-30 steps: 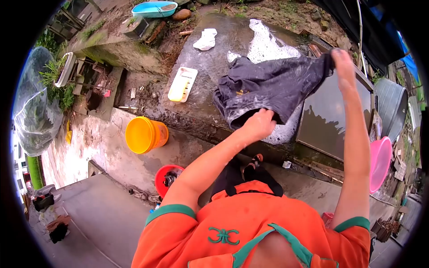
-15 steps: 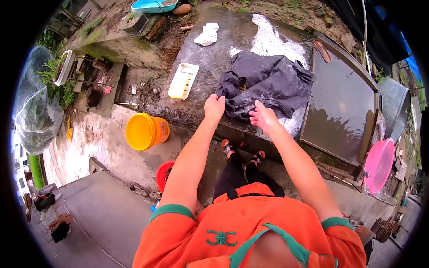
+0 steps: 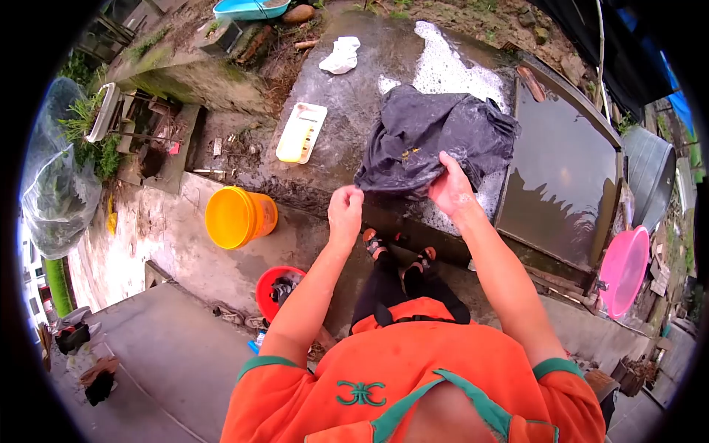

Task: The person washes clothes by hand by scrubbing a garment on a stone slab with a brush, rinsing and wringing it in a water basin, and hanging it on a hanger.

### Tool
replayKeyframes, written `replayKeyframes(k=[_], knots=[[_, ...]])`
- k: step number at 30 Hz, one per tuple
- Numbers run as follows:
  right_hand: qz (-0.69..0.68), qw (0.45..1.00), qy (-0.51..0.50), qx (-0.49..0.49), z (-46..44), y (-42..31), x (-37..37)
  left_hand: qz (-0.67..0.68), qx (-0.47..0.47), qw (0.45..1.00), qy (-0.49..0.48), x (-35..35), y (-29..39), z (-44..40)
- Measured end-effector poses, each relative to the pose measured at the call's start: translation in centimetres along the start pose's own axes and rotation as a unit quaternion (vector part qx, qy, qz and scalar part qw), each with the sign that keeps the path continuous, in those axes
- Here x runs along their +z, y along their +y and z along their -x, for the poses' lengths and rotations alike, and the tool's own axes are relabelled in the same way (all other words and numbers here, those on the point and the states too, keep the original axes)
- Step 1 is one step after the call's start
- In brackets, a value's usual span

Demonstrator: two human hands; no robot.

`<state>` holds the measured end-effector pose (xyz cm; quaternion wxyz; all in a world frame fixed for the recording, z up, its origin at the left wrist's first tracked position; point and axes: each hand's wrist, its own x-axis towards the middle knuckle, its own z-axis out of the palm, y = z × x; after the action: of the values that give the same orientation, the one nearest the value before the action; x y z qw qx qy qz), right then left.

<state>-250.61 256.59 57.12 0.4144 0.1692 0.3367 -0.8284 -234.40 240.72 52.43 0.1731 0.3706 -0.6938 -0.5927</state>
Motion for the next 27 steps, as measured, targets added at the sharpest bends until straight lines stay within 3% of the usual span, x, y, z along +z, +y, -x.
replayKeyframes(k=[2,4,8,10,11,12,14,16,18,19,21,22,24,25,26,27], knots=[[-0.017,0.999,-0.014,0.024,0.5,-0.6,0.2,-0.015,0.023,0.999,0.024,1.3,1.6,-1.9],[-0.021,0.999,-0.02,0.042,1.2,-1.3,0.8,-0.155,0.089,0.984,-0.025,3.1,1.3,-3.8],[-0.035,0.996,-0.077,0.016,0.8,-2.2,0.4,-0.241,-0.024,0.947,-0.211,4.5,1.9,-3.4],[0.002,0.996,-0.084,-0.032,0.7,-3.1,0.2,-0.195,-0.037,0.958,-0.208,3.2,0.5,-3.8],[0.026,0.995,-0.079,-0.062,0.5,-3.7,-0.5,-0.082,-0.164,0.968,-0.173,1.9,2.6,-3.3],[0.051,0.992,-0.073,-0.092,0.5,-4.3,-1.4,0.079,-0.17,0.978,-0.088,0.3,3.2,-2.7],[0.093,0.99,-0.019,-0.104,1.0,-5.1,-2.8,0.192,-0.068,0.979,0.032,-2.8,5.2,-1.7],[0.137,0.985,0.013,-0.102,2.4,-5.3,-2.3,0.062,0.094,0.991,0.068,-4.6,7.1,0.4],[0.124,0.985,0.02,-0.114,2.3,-4.5,-2.8,-0.065,0.243,0.965,0.071,-4.9,6.0,1.4],[0.111,0.986,0.034,-0.123,1.5,-3.7,-4.0,-0.082,0.244,0.964,0.066,-4.6,4.9,1.6],[0.133,0.983,0.034,-0.118,1.4,-3.2,-4.5,-0.292,0.233,0.925,0.072,-4.0,2.1,1.5],[0.285,0.947,0.025,-0.146,1.2,-3.2,-5.2,-0.395,0.209,0.889,0.098,-3.5,-0.2,1.3],[0.566,0.803,0.012,-0.188,0.9,-2.8,-6.9,-0.277,0.135,0.949,0.074,-2.7,-1.5,-0.3],[0.65,0.712,0.021,-0.264,0.7,-2.8,-7.4,-0.236,0.114,0.963,0.069,-1.9,-1.2,-1.1],[0.73,0.645,0.048,-0.22,0.8,-3.2,-7.1,-0.195,0.093,0.974,0.066,-1.2,-1.0,-2.0],[0.8,0.569,0.073,-0.177,0.9,-4.1,-6.3,-0.239,0.108,0.965,0.029,-0.8,-1.6,-3.2]])
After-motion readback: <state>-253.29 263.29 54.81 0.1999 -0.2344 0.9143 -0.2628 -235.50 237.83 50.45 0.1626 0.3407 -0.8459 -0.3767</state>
